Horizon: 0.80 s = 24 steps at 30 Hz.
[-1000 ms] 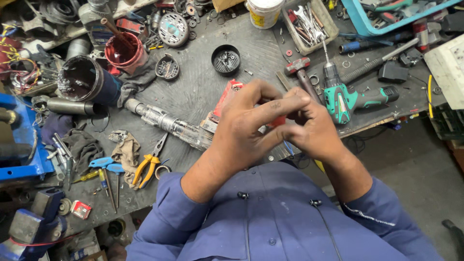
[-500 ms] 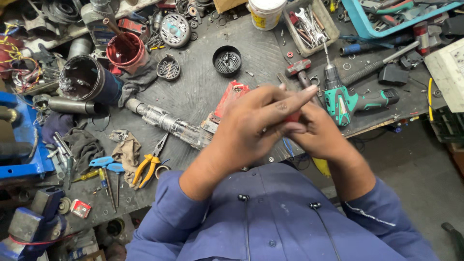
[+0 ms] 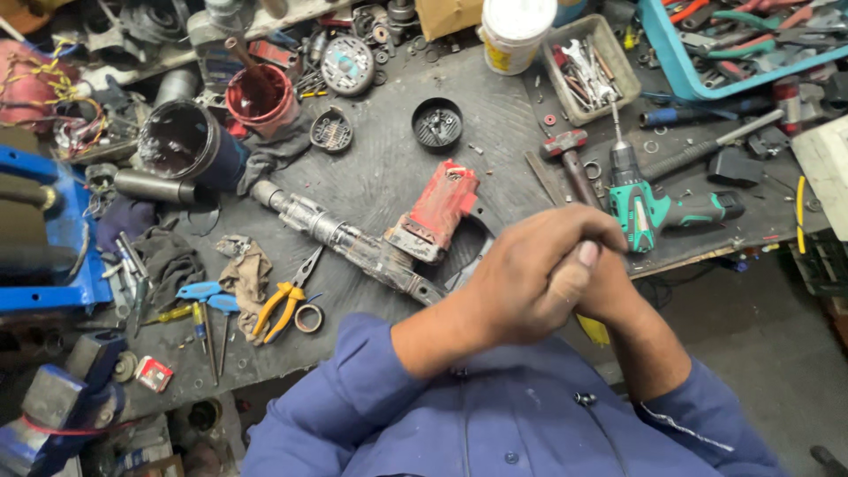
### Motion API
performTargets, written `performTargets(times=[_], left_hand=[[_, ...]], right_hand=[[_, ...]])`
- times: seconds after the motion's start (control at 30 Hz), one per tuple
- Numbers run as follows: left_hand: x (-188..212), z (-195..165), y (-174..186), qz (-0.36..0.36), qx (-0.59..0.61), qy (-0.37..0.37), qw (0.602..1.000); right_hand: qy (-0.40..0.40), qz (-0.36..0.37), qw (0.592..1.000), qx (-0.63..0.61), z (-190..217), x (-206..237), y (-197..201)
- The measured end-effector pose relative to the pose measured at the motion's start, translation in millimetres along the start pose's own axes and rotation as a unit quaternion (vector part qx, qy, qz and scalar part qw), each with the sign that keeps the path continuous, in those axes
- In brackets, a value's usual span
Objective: The person assembles a red and gray power tool by inserting screws and tightening them with a screwdriver. They handle the tool body, screws, and a vent cover, then use a blue-handled screwdriver to secure the components.
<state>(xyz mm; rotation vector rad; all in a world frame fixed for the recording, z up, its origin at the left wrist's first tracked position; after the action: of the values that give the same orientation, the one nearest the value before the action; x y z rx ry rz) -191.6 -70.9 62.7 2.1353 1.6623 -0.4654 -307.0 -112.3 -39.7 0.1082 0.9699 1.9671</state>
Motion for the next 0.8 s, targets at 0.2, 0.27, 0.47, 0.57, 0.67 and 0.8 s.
performTargets(times=[0.2,0.27,0.47,0.57,0.67,0.8], left_hand=[[-26,-8,6,0.172,0.196,0.007,0.965],[-21,-16,12,0.006,0.098,-0.017,0.995],[-9,-2,12,-0.114,0.033,0.032,0.992],[-30,22,17,0.107,0.167,0.089,0.976],[-30,24,29,0.017,0.153,0.100,0.983],[-2,-15,28,-0.198,-0.041,-0.052,0.978]], right_hand=[[-0.025,-0.086,0.995,-0.053,-10,19,-4],[-0.009,-0.112,0.993,0.039,-8,21,-3],[-0.107,-0.079,0.985,-0.109,-29,13,-12],[-0.061,-0.062,0.995,-0.039,-16,5,-14],[-0.045,-0.067,0.996,-0.037,-9,-3,-12],[-0.067,-0.069,0.992,-0.077,-14,-12,-7]])
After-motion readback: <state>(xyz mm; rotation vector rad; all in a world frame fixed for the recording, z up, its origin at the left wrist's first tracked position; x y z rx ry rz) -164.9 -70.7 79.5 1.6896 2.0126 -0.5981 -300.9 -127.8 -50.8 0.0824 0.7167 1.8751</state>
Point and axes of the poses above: each hand's wrist, its own x-axis away from the middle knuckle, its own y-axis out of the back of the hand, z = x × y, the point moved 8 cm from there along -x, towards the middle knuckle, and after that the axes turned 6 degrees about x, right-handed, at the moved point
